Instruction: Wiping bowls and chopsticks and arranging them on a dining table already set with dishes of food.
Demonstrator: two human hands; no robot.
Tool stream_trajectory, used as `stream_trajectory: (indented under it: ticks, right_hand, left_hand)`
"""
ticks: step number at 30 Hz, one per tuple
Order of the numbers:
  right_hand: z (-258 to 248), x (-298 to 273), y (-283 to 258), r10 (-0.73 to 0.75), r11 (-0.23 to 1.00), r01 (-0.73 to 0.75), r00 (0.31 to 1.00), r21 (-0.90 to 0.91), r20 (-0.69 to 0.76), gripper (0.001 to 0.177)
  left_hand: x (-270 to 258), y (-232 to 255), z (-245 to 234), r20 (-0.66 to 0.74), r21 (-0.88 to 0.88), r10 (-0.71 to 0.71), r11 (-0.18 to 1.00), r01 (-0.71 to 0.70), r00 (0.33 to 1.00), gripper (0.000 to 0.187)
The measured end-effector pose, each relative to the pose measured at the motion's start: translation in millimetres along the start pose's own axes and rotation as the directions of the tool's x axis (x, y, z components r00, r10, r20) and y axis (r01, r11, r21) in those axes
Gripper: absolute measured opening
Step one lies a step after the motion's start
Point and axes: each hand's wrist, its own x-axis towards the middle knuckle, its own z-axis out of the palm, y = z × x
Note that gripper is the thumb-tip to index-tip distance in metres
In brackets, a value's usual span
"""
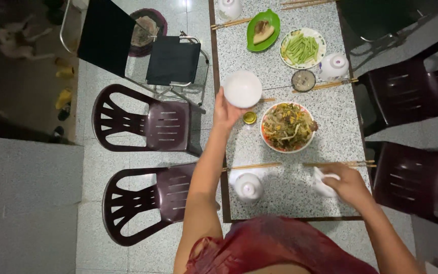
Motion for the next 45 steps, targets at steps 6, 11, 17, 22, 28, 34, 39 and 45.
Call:
stream_trajectory:
  ticks: [6, 11, 17, 22, 28, 34, 39, 45]
  right_hand:
    - [-11.2, -46.9, 21.6, 0.484, 0.866, -0.466, 0.872, 0.184, -0.068, 0.035]
    - [-13.7, -94.0, 49.5, 0.611, 0.782, -0.579, 0.785, 0.231, -0.101, 0.030]
    - [-1.9, -142.9, 104.8, 0.691, 0.715, -0.639, 0.706, 0.282, -0.152, 0.032]
    - [7.3, -172.4, 137.8, 0.592, 0.801, -0.597, 0.776, 0.048, -0.218, 0.026]
    - [5.3, -169.2, 121.7, 0.531, 0.828, -0.559, 0.801, -0.032, -0.276, 0.031]
    - [11.9, -166.9, 140.2, 0.576, 0.799, -0.496, 0.794, 0.341, -0.195, 0.024]
    - [5.6, -159.3, 136.8, 0.529, 0.801, -0.554, 0.832, -0.226, -0.166, 0.022]
    - [8.4, -150.9, 116.2, 0.648, 0.762, -0.633, 0.749, 0.138, -0.138, 0.028]
  left_hand:
    - [80.3, 8.7, -22.8, -0.288, 0.113, -0.050, 0.990, 0.086, 0.956, 0.085]
    - [127.0, -23.4, -62.7, -0.331, 0.907, 0.390, 0.384, 0.175, 0.859, 0.087]
    - [116.3, -32.2, -18.5, -0.271, 0.917, 0.417, -0.161, 0.364, 0.868, 0.090]
    - [120.0, -43.1, -17.2, -0.224, 0.897, 0.377, -0.281, 0.341, 0.899, 0.092]
    - [124.5, -54.6, -30.6, -0.207, 0.849, 0.368, -0.393, 0.353, 0.906, 0.089]
    - [124.3, -60.8, -38.8, -0.166, 0.802, 0.336, -0.501, 0.325, 0.927, 0.092]
    - [125.0, -61.7, -39.0, -0.192, 0.798, 0.319, -0.500, 0.337, 0.928, 0.090]
    - [125.3, -61.0, -44.5, -0.199, 0.803, 0.303, -0.495, 0.333, 0.932, 0.089]
